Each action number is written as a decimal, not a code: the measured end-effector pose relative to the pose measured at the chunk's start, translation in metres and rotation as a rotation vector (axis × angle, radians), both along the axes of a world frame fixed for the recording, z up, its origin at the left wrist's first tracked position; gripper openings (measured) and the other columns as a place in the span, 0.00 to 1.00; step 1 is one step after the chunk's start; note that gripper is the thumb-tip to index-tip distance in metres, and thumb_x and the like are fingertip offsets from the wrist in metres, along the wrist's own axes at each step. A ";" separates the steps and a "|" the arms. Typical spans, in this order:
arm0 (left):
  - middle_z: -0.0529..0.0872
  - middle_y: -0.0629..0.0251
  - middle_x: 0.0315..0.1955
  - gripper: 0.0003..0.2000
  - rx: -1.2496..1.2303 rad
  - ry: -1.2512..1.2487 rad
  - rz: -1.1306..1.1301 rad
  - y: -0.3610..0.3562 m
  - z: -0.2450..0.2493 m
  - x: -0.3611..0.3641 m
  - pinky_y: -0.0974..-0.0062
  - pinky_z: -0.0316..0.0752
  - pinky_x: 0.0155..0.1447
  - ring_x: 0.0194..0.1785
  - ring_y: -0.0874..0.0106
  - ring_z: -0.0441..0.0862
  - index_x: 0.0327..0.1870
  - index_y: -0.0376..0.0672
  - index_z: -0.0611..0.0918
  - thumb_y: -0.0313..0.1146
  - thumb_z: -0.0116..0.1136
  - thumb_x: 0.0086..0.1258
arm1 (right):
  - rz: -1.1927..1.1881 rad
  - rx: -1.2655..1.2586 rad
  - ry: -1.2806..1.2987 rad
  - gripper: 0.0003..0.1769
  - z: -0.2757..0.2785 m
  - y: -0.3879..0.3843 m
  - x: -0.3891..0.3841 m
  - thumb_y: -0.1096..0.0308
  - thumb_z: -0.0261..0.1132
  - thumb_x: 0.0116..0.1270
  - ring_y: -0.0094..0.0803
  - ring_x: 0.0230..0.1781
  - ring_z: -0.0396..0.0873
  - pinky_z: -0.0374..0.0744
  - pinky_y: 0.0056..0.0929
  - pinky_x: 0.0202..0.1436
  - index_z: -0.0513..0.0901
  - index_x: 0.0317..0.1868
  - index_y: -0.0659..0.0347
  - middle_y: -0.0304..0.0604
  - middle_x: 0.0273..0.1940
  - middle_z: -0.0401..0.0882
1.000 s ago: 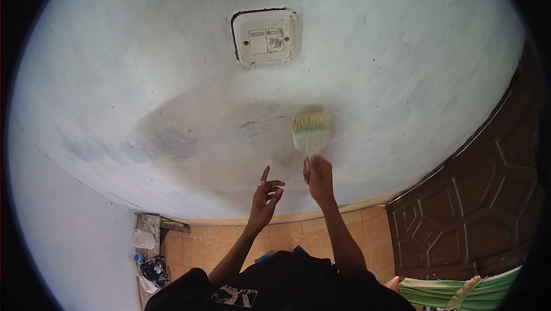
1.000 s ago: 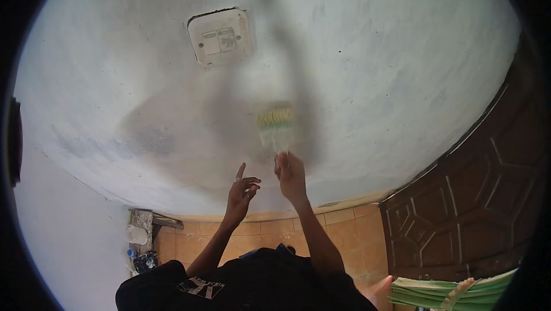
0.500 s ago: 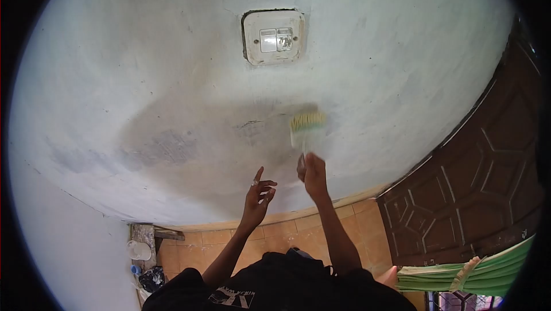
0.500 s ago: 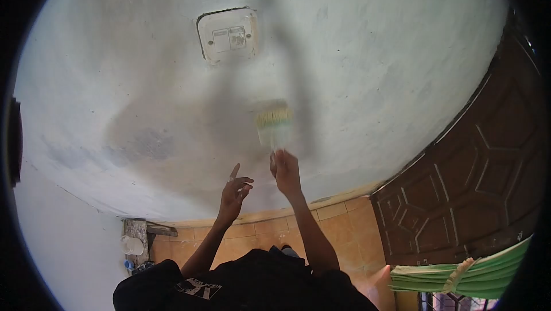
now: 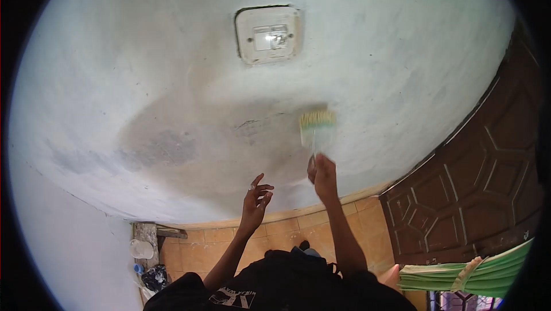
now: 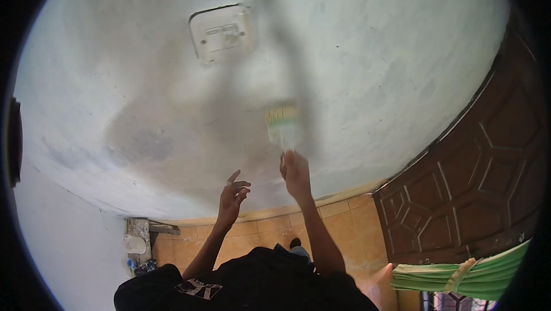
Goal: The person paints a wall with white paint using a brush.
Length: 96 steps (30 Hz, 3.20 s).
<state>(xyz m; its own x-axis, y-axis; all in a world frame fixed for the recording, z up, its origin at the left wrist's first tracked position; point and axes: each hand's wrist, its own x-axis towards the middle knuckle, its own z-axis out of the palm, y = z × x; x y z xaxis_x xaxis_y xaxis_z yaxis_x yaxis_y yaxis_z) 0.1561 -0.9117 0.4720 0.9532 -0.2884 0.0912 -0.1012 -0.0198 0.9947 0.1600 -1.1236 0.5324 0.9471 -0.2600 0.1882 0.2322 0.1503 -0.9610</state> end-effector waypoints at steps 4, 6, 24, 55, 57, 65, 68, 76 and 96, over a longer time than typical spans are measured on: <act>0.81 0.63 0.49 0.27 -0.058 -0.013 -0.020 -0.022 0.003 -0.001 0.74 0.74 0.55 0.49 0.74 0.78 0.72 0.45 0.63 0.29 0.54 0.74 | -0.021 -0.067 -0.069 0.29 0.005 -0.019 0.031 0.44 0.47 0.77 0.16 0.16 0.56 0.57 0.20 0.19 0.65 0.22 0.55 0.27 0.16 0.58; 0.81 0.63 0.49 0.26 -0.065 0.001 -0.019 -0.034 -0.001 0.000 0.74 0.74 0.55 0.50 0.74 0.78 0.72 0.45 0.63 0.29 0.54 0.74 | -0.091 -0.244 -0.116 0.30 -0.059 -0.022 0.038 0.43 0.46 0.77 0.16 0.15 0.57 0.57 0.21 0.19 0.65 0.22 0.55 0.28 0.16 0.58; 0.81 0.62 0.50 0.27 -0.094 -0.026 0.028 -0.072 -0.004 0.004 0.74 0.74 0.54 0.51 0.73 0.78 0.71 0.43 0.63 0.31 0.56 0.73 | 0.008 -0.142 0.096 0.27 -0.141 -0.027 0.004 0.47 0.47 0.78 0.14 0.13 0.55 0.54 0.20 0.16 0.63 0.22 0.53 0.26 0.14 0.56; 0.80 0.62 0.50 0.32 -0.091 0.003 0.088 -0.077 0.002 -0.009 0.74 0.75 0.54 0.50 0.74 0.78 0.75 0.44 0.54 0.28 0.55 0.73 | 0.064 -0.135 0.139 0.26 -0.135 -0.038 -0.002 0.47 0.48 0.78 0.15 0.13 0.55 0.55 0.19 0.17 0.63 0.23 0.53 0.27 0.16 0.57; 0.80 0.62 0.50 0.33 -0.092 0.014 0.086 -0.077 -0.001 -0.006 0.74 0.75 0.55 0.50 0.73 0.79 0.76 0.44 0.54 0.28 0.55 0.73 | 0.075 -0.125 0.090 0.26 -0.105 -0.038 -0.012 0.48 0.48 0.78 0.15 0.13 0.54 0.54 0.20 0.17 0.63 0.23 0.54 0.27 0.16 0.57; 0.80 0.62 0.50 0.32 -0.097 -0.022 0.076 -0.081 0.003 -0.002 0.74 0.75 0.54 0.50 0.73 0.79 0.75 0.43 0.55 0.28 0.56 0.73 | 0.067 -0.132 -0.082 0.27 -0.056 -0.052 0.046 0.46 0.47 0.78 0.16 0.14 0.54 0.54 0.21 0.18 0.63 0.22 0.55 0.28 0.15 0.56; 0.80 0.62 0.50 0.32 -0.080 -0.043 0.101 -0.078 -0.001 0.000 0.74 0.75 0.54 0.50 0.73 0.78 0.75 0.43 0.55 0.29 0.56 0.73 | 0.086 -0.064 0.112 0.26 -0.094 -0.042 0.005 0.51 0.48 0.79 0.15 0.13 0.54 0.53 0.21 0.16 0.62 0.21 0.54 0.27 0.15 0.55; 0.80 0.63 0.49 0.33 0.016 -0.089 0.101 -0.071 0.013 0.000 0.74 0.75 0.53 0.48 0.75 0.78 0.75 0.43 0.55 0.30 0.56 0.73 | 0.100 -0.149 -0.086 0.29 0.014 -0.045 0.024 0.44 0.45 0.78 0.18 0.16 0.55 0.56 0.23 0.20 0.62 0.22 0.56 0.29 0.16 0.57; 0.78 0.62 0.54 0.27 -0.065 -0.072 0.139 -0.079 0.005 -0.004 0.74 0.75 0.54 0.49 0.74 0.78 0.71 0.41 0.62 0.30 0.56 0.73 | 0.072 -0.027 0.172 0.26 -0.109 -0.043 0.002 0.49 0.46 0.79 0.15 0.12 0.53 0.53 0.20 0.15 0.61 0.22 0.53 0.27 0.15 0.56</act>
